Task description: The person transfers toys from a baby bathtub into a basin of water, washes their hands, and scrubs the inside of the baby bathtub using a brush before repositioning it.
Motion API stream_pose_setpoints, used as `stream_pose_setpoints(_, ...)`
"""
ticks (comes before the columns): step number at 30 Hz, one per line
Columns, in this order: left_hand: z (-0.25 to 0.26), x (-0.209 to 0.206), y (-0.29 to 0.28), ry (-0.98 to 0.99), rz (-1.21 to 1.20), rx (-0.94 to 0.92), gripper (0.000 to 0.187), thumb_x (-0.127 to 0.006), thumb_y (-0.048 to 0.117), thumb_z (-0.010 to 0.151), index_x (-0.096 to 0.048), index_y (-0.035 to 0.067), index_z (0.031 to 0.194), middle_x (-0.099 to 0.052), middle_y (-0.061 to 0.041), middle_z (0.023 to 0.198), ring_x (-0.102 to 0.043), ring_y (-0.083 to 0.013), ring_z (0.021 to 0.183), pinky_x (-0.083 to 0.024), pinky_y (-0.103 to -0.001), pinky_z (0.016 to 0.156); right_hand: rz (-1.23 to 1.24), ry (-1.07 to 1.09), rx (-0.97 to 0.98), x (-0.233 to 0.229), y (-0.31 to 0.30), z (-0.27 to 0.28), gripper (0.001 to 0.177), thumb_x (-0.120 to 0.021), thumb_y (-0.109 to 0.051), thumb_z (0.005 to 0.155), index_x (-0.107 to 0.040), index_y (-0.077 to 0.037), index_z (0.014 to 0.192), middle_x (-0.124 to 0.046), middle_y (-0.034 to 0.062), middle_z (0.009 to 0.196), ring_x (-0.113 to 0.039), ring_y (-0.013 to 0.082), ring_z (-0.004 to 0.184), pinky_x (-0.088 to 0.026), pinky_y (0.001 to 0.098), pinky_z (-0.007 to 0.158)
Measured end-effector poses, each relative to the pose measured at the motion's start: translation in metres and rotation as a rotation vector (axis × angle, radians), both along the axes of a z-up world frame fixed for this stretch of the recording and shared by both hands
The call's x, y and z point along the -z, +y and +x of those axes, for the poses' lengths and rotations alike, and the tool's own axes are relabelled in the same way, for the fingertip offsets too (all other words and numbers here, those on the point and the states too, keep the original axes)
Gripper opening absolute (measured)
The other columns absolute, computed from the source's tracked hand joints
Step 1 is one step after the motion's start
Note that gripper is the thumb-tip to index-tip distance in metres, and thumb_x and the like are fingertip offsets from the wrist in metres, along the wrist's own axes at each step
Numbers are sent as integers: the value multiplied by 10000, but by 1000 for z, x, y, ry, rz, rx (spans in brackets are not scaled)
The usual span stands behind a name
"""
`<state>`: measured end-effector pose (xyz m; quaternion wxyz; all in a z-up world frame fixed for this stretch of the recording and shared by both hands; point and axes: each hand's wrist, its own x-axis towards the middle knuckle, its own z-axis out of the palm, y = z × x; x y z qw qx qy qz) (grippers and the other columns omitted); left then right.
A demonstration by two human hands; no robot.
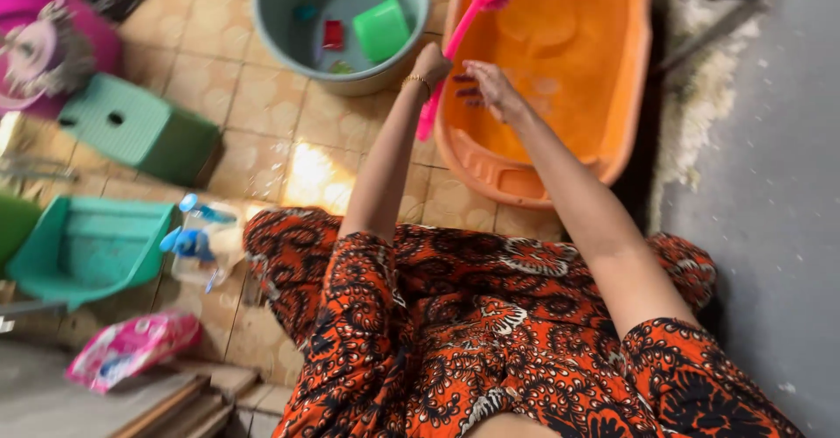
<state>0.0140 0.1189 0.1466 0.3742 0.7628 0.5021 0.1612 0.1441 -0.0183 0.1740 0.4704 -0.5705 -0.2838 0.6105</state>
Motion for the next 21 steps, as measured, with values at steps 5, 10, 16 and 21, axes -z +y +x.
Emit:
stream_pose_setpoints(5, 80, 21, -55, -508, -753, -268, 317, -718, 130, 849, -496, -31, 1008, -621, -172, 885, -689, -298, 667, -568, -508, 516, -112, -106, 76, 14, -51, 21, 724, -549, -155, 921, -218, -244, 1558, -658, 66, 1031, -667, 279, 877, -542, 425, 710)
stream_pose_setpoints(10, 100, 35, -90, -428, -627, -74, 461, -747, 284, 963, -498, -59, 1145, -633, -155, 947, -642, -236, 818, -570, -450, 655, 85, -950, 137, 50, -67, 37, 495, -582, -198, 1014, -397, -161, 1471, -703, 204, 1094, -693, 412, 982, -556, 502, 796)
stream_pose_setpoints(16, 21, 80, -95, 234, 11, -274, 558, -541, 523, 1000, -507, 83, 1340, -557, -153, 1395, -546, -386, 1290, -474, -631, 997, 234, -1085, 157, 75, -96, 67, 660, -645, -282, 1024, -315, -120, 1572, -691, 271, 1039, -673, 458, 821, -547, 525, 676)
stream_pose_setpoints(21, 1, 106, -126, 301, 45, -199, 812, -502, 519, 1024, -163, 120, 1645, -167, -106, 1704, -248, -416, 1523, -262, -710, 1150, -176, -478, 147, 70, -104, 50, 619, -514, -264, 1027, -263, -302, 1591, -610, 39, 819, -515, 169, 510, -479, 344, 431)
